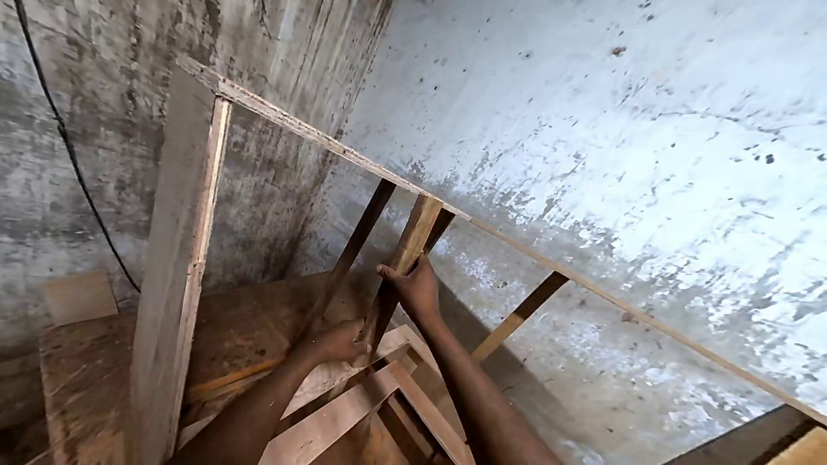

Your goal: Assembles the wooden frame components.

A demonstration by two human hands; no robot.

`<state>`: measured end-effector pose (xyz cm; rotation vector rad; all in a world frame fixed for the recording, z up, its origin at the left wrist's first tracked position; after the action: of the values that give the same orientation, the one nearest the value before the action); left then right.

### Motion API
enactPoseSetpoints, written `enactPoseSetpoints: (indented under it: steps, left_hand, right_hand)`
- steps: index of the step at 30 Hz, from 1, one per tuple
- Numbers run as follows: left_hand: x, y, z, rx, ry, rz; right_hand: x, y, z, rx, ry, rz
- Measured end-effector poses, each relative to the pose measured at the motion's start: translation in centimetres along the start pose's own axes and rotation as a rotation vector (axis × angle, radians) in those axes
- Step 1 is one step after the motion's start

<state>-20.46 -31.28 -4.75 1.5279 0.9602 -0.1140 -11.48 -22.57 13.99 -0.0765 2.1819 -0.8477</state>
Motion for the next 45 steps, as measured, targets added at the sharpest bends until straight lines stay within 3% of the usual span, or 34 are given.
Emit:
enactPoseSetpoints:
  steps: [8,11,45]
  left_hand:
    - [-0.8,2.7,2.0,0.017,0.053,0.05]
    - [-1.8,4.2,2.4,-0.005,-0.036,0.055]
    - [-1.9,4.8,2.2,-0.01,-0.021,-0.068]
  right_hand:
    - [-0.1,-0.1,0.2,0.004,-0.011,0.029]
    - [-0.3,-0.3,0.2,0.0,-0.023,0.033]
    - [0.4,1.0,-1.0,-0.038,-0.028,-0.034]
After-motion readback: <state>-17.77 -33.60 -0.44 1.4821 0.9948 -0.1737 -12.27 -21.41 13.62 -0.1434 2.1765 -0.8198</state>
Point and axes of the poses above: each hand's wrist, its own z-axis away from the middle knuckle, its own x-axis out of the palm, y = z × x, the point moved 1 cm from there along -z, towards the middle knuckle, and after that the axes turned 3 degrees about x, right-handed, at the moved point
